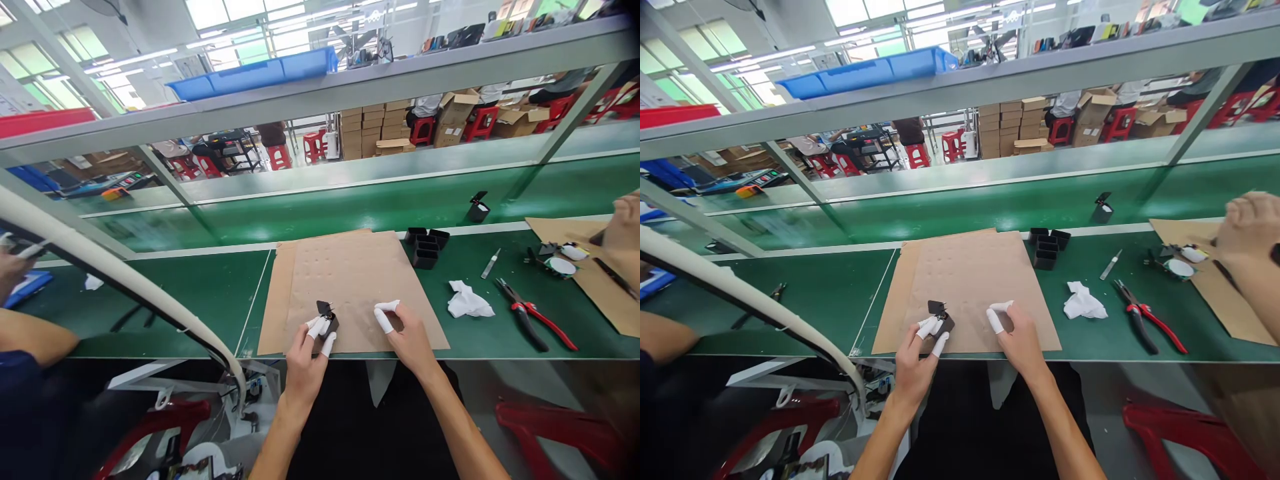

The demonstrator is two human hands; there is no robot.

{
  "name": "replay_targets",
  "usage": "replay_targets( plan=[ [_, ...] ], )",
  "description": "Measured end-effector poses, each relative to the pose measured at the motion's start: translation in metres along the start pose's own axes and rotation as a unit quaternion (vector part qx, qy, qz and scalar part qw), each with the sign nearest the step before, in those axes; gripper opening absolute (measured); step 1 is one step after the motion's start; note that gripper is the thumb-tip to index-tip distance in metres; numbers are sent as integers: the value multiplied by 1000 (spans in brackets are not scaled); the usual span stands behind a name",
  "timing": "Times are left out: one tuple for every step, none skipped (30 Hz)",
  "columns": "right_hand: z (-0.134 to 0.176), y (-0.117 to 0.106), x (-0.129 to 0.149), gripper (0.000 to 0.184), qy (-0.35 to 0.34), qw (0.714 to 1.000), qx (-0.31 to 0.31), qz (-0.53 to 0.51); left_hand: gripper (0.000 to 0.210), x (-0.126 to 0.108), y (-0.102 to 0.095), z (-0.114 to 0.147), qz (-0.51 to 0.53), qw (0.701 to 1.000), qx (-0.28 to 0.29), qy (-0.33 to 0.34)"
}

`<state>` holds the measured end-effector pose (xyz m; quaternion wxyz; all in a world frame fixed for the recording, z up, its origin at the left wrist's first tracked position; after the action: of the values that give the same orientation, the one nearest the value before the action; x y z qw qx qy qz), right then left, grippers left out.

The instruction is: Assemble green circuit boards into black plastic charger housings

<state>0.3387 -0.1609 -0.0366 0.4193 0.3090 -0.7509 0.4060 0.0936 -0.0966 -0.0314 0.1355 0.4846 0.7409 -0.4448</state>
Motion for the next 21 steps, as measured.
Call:
replay_targets(
  plan=[
    [0,0,0,28,0,1000,0,0,29,1,-2,-1,-3,1000,-6,-5],
    [0,0,1,28,0,1000,0,0,29,2,-3,-1,-6,1000,-12,-10],
    [0,0,1,28,0,1000,1,1,29,3,-6,-2,-9,1000,-18,-14],
    [0,0,1,29,-1,1000,1,3,29,4,-8,-3,-12,999,-25,-18],
    [0,-1,1,29,-2,1000,2,5,29,6,-11,-4,-14,999,-31,-21],
    [0,-1,1,29,-4,1000,3,9,28,8,-13,-6,-17,999,-37,-23],
    [0,-1,0,29,-5,1000,4,12,28,10,-16,-7,-19,999,-40,-24],
    [0,0,0,29,-6,1000,5,15,27,12,-18,-8,-21,999,-41,-24],
    [1,0,-1,29,-6,1000,5,17,25,13,-19,-9,-22,999,-40,-23],
    [1,0,-2,29,-7,1000,5,19,23,15,-21,-10,-22,999,-38,-20],
    [1,0,-2,28,-7,1000,5,20,23,16,-22,-10,-23,999,-37,-18],
    [1,1,-3,28,-7,1000,6,21,23,17,-23,-10,-24,999,-40,-16],
    [1,1,-3,27,-8,1000,8,21,23,18,-24,-10,-26,999,-46,-15],
    [1,1,-3,27,-9,1000,9,22,24,19,-25,-9,-28,998,-53,-15],
    [1,1,-3,26,-9,1000,10,23,24,19,-26,-8,-31,998,-58,-15],
    [1,1,-3,26,-10,1000,9,24,23,20,-27,-7,-33,997,-61,-16],
    [1,1,-3,26,-9,1000,8,25,21,20,-28,-6,-34,997,-61,-16],
    [1,1,-3,26,-10,1000,8,26,19,20,-28,-5,-35,997,-60,-16],
    [1,1,-3,26,-11,999,9,29,18,20,-29,-4,-35,997,-60,-16],
    [1,1,-3,26,-12,999,10,32,18,20,-30,-4,-36,997,-63,-16],
    [1,1,-3,26,-14,999,13,35,19,19,-31,-3,-36,997,-69,-15]
  ],
)
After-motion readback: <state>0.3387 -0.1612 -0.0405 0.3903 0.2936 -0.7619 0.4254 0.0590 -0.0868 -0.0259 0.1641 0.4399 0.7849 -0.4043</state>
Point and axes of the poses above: each hand's wrist, its own z-axis away from the middle knuckle, its own y-axis out of the palm, x = y × z, the point moved 1 cm from there along -z, towards the middle knuckle, and after that the axes turned 5 degrees about -y, right-handed, at the moved point
